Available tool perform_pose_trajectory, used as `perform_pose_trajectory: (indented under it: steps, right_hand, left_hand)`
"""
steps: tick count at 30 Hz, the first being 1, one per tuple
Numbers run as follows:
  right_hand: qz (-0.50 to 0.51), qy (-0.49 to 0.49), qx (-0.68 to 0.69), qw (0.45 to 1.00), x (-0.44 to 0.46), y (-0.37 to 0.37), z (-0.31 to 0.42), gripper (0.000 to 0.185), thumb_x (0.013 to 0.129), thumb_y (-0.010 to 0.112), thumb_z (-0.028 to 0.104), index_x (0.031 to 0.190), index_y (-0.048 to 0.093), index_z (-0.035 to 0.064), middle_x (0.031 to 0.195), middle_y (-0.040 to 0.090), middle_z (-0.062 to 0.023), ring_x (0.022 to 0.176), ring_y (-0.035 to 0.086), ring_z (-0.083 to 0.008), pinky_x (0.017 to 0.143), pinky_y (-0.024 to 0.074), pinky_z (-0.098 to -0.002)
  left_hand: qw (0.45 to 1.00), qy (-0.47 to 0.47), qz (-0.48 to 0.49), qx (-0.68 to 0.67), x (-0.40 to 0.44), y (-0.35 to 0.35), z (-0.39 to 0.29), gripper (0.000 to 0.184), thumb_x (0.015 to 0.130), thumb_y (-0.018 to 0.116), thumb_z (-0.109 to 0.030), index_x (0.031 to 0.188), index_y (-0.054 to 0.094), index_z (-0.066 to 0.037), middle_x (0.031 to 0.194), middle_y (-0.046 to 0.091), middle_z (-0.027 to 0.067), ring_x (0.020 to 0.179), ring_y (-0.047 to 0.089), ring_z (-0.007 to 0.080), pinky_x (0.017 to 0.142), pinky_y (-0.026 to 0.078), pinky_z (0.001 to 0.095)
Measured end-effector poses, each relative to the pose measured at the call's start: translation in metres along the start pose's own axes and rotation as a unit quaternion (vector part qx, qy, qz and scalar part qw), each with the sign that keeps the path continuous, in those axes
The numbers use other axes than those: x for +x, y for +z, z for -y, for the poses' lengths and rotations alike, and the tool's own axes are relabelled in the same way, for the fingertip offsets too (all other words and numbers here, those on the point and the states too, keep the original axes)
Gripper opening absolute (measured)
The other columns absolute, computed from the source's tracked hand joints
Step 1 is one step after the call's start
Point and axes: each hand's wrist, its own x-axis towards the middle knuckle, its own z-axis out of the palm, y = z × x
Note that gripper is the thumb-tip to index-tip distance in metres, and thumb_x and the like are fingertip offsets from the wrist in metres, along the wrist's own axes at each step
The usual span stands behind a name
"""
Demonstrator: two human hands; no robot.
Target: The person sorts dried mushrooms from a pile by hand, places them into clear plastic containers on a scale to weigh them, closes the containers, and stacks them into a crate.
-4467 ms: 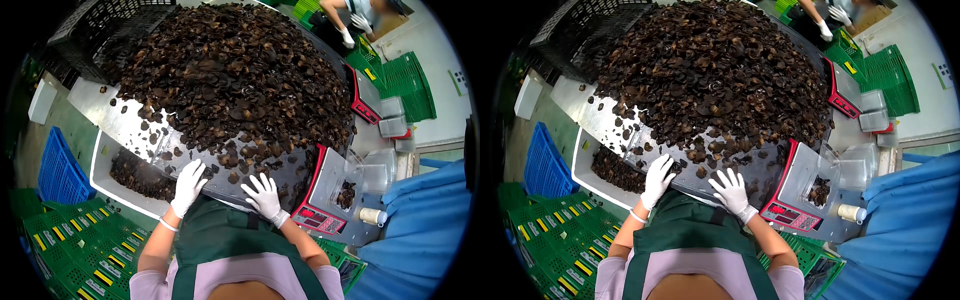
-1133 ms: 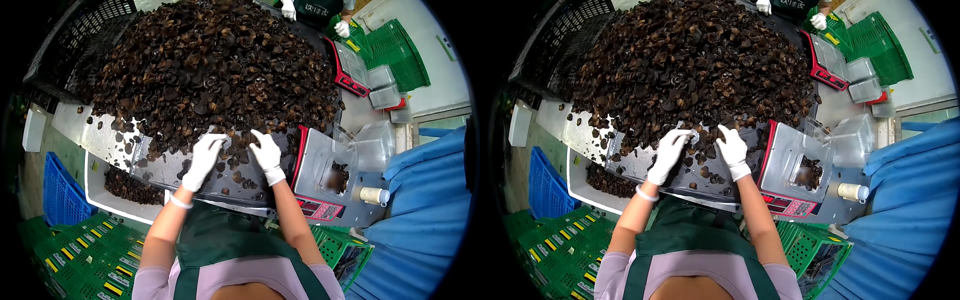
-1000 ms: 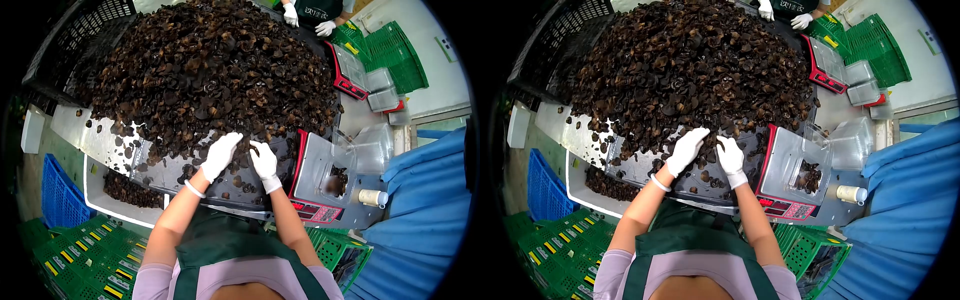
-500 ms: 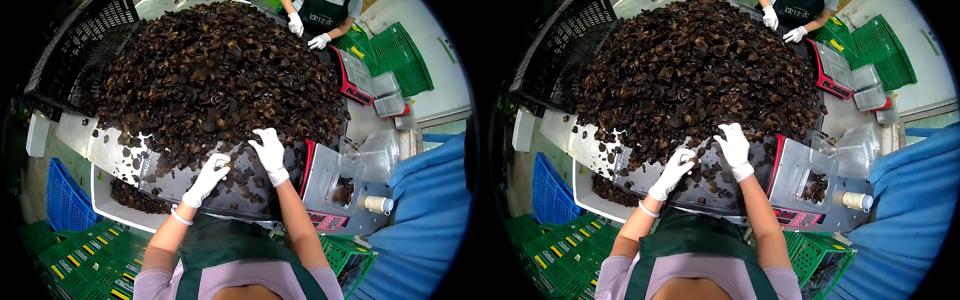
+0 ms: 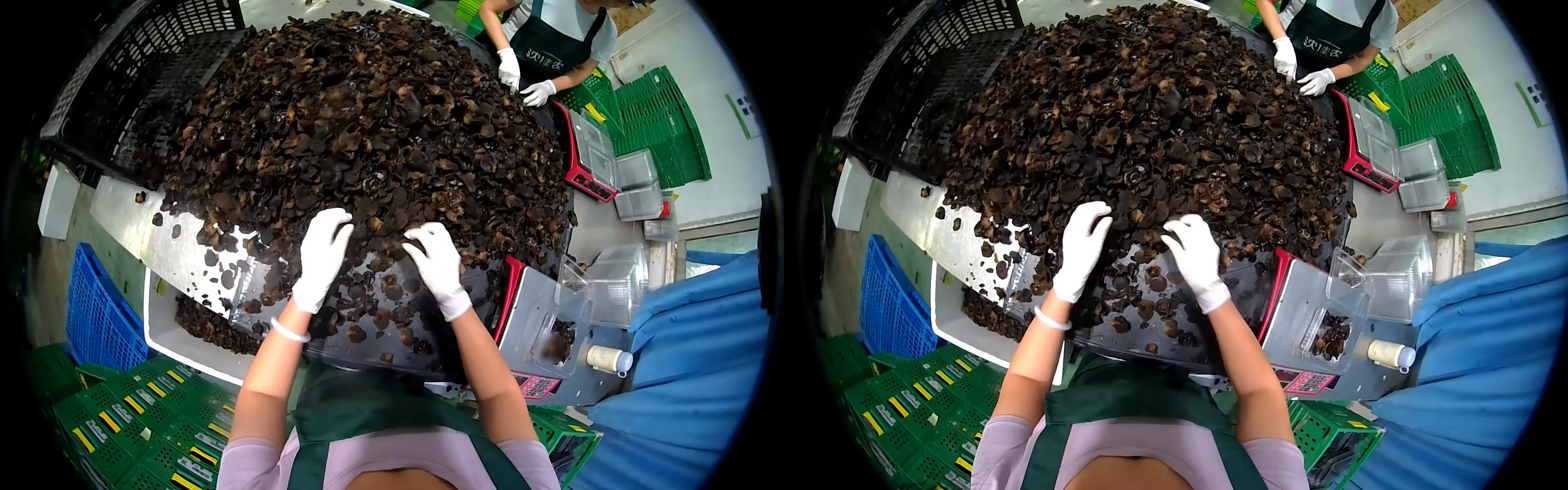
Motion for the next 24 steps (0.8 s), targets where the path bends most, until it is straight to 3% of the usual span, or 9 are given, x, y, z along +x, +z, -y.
perform_pose_trajectory:
  steps: [1, 3, 6, 7, 11, 13, 16, 22, 24]
  right_hand:
    - [-0.017, -0.020, -0.036, 0.999, 0.009, 0.012, -0.001, 0.024, 0.074, 0.071, 0.025, 0.094, 0.065, 0.0135, 0.105, 0.057, -0.0065, 0.097, 0.055, -0.0228, 0.078, 0.0487, -0.0325]
    - [-0.009, -0.072, -0.078, 0.994, 0.027, 0.029, -0.001, 0.059, 0.069, 0.072, 0.040, 0.122, 0.055, 0.0221, 0.127, 0.048, -0.0112, 0.112, 0.048, -0.0283, 0.083, 0.0479, -0.0345]
    - [0.017, -0.113, -0.160, 0.980, 0.046, 0.045, 0.004, 0.090, 0.063, 0.071, 0.053, 0.142, 0.035, 0.0317, 0.143, 0.035, -0.0144, 0.122, 0.040, -0.0343, 0.084, 0.0462, -0.0406]
    - [0.028, -0.121, -0.189, 0.974, 0.048, 0.050, 0.004, 0.091, 0.062, 0.073, 0.053, 0.142, 0.035, 0.0324, 0.144, 0.034, -0.0138, 0.123, 0.039, -0.0347, 0.083, 0.0453, -0.0410]
    - [0.092, -0.146, -0.223, 0.959, 0.048, 0.060, -0.009, 0.077, 0.072, 0.071, 0.045, 0.140, 0.038, 0.0301, 0.141, 0.037, -0.0134, 0.120, 0.041, -0.0321, 0.081, 0.0453, -0.0387]
    - [0.084, -0.158, -0.154, 0.972, 0.047, 0.059, -0.015, 0.072, 0.075, 0.069, 0.040, 0.139, 0.039, 0.0277, 0.140, 0.038, -0.0129, 0.119, 0.042, -0.0290, 0.081, 0.0458, -0.0386]
    - [0.077, -0.110, -0.172, 0.976, 0.049, 0.058, 0.008, 0.063, 0.077, 0.069, 0.034, 0.135, 0.046, 0.0251, 0.137, 0.041, -0.0125, 0.115, 0.045, -0.0266, 0.081, 0.0461, -0.0378]
    - [0.033, -0.117, -0.107, 0.987, 0.041, 0.069, -0.004, 0.041, 0.076, 0.066, 0.015, 0.117, 0.061, 0.0195, 0.127, 0.051, -0.0104, 0.100, 0.057, -0.0266, 0.076, 0.0528, -0.0343]
    - [0.009, -0.034, 0.038, 0.999, 0.038, 0.056, -0.005, 0.034, 0.076, 0.063, 0.008, 0.109, 0.065, 0.0160, 0.122, 0.054, -0.0123, 0.102, 0.058, -0.0284, 0.080, 0.0524, -0.0361]
  left_hand:
    - [0.998, 0.018, 0.018, 0.053, 0.003, 0.005, -0.004, 0.030, 0.079, 0.070, -0.015, 0.105, 0.061, -0.004, 0.106, 0.060, 0.0114, 0.100, 0.058, 0.0281, 0.087, 0.047, 0.0329]
    - [0.988, 0.030, 0.067, 0.138, 0.006, 0.015, -0.006, 0.046, 0.075, 0.074, -0.023, 0.115, 0.058, -0.006, 0.113, 0.058, 0.0113, 0.101, 0.056, 0.0296, 0.085, 0.048, 0.0345]
    - [0.979, 0.040, 0.088, 0.179, -0.001, 0.019, 0.002, 0.048, 0.071, 0.074, -0.017, 0.115, 0.058, -0.007, 0.111, 0.058, 0.0104, 0.097, 0.056, 0.0288, 0.082, 0.049, 0.0340]
    - [0.979, 0.042, 0.079, 0.181, -0.004, 0.017, 0.003, 0.045, 0.071, 0.073, -0.013, 0.114, 0.058, -0.007, 0.110, 0.058, 0.0103, 0.098, 0.057, 0.0283, 0.081, 0.050, 0.0340]
    - [0.991, 0.002, 0.047, 0.129, -0.006, 0.010, 0.001, 0.045, 0.072, 0.069, -0.007, 0.116, 0.057, -0.008, 0.108, 0.059, 0.0112, 0.099, 0.057, 0.0280, 0.083, 0.049, 0.0345]
    - [0.990, -0.001, 0.050, 0.133, -0.004, 0.006, 0.000, 0.046, 0.073, 0.069, -0.007, 0.117, 0.056, -0.008, 0.109, 0.059, 0.0112, 0.099, 0.056, 0.0282, 0.084, 0.049, 0.0346]
    - [0.982, -0.014, 0.098, 0.161, -0.004, 0.009, -0.003, 0.046, 0.074, 0.066, -0.007, 0.119, 0.056, -0.009, 0.114, 0.056, 0.0099, 0.100, 0.055, 0.0285, 0.083, 0.049, 0.0347]
    - [0.992, -0.018, 0.038, 0.122, -0.004, 0.006, -0.005, 0.043, 0.077, 0.065, -0.005, 0.119, 0.057, -0.008, 0.107, 0.059, 0.0111, 0.098, 0.057, 0.0271, 0.082, 0.049, 0.0336]
    - [0.993, -0.106, -0.002, -0.052, -0.007, -0.003, -0.012, 0.036, 0.082, 0.060, -0.003, 0.118, 0.058, -0.007, 0.108, 0.061, 0.0099, 0.095, 0.060, 0.0220, 0.082, 0.048, 0.0320]
